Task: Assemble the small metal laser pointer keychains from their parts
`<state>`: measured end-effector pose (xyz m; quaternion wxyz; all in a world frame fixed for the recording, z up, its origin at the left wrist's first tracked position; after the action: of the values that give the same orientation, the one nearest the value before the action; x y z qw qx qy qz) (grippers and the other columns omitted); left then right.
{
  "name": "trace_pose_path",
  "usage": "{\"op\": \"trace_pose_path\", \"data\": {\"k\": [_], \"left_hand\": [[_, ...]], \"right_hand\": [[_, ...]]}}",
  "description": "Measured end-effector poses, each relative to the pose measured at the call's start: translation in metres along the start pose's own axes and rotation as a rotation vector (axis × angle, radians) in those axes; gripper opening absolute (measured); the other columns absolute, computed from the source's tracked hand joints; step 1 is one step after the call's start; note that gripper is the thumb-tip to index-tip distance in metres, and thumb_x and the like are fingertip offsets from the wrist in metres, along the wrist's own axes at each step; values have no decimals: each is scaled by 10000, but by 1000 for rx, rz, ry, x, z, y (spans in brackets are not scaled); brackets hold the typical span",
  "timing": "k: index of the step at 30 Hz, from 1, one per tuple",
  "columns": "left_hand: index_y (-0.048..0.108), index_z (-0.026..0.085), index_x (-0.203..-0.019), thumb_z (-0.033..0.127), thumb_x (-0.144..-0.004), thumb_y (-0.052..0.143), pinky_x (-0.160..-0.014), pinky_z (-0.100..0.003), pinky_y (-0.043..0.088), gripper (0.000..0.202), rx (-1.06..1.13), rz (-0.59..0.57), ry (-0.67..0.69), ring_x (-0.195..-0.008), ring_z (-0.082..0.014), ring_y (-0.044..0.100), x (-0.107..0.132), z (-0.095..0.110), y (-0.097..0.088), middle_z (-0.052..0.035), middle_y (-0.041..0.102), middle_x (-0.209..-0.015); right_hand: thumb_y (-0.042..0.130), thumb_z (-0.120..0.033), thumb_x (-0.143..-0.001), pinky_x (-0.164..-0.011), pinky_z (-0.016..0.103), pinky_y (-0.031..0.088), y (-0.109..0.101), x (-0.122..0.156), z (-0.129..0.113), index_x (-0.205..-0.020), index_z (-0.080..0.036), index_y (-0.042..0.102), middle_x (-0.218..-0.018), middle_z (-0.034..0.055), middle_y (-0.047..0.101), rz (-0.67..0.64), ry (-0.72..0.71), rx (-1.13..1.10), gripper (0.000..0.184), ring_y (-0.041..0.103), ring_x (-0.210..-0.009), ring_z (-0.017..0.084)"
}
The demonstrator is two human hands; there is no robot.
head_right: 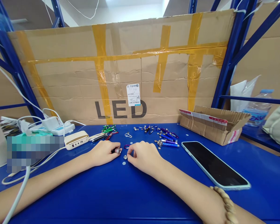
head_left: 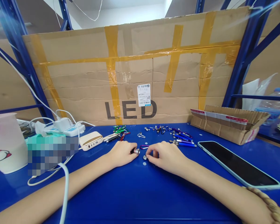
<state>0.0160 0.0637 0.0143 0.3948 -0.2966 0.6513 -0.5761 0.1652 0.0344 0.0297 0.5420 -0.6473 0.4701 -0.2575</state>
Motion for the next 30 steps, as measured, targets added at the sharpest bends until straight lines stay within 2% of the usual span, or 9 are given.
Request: {"op": "trace_pose_path", "data": {"k": [22,30], "left_hand": [[485,209,-653,296,-769,379,-490,-234,234,180,-2,-21,-15,-630,-173,579,0,0,0,9,598,-612],[518,212,-686,321,-782,387,-492,-238,235,196,-5,-22,-43,-632,-180,582,-1,-1,2,4,608,-625]], "right_hand": [[486,-275,-744,-497,204,236,1,1,-3,-855,-273,657,-667,-58,651,-25,-89,-24,204,536,-588,85],[460,-322,-808,-526,202,268,0,6,-8,-1006,-272,611,-709,-28,646,-114,-248,24,254,545,-589,93]]}}
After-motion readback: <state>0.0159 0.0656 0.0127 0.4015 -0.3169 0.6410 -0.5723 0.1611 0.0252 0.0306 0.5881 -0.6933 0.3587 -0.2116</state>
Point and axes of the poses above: each hand's wrist, its own x-axis away from the middle knuckle, its own y-axis out of the palm, z = x × y, the point moved 4 cm from there along -x, towards the middle knuckle
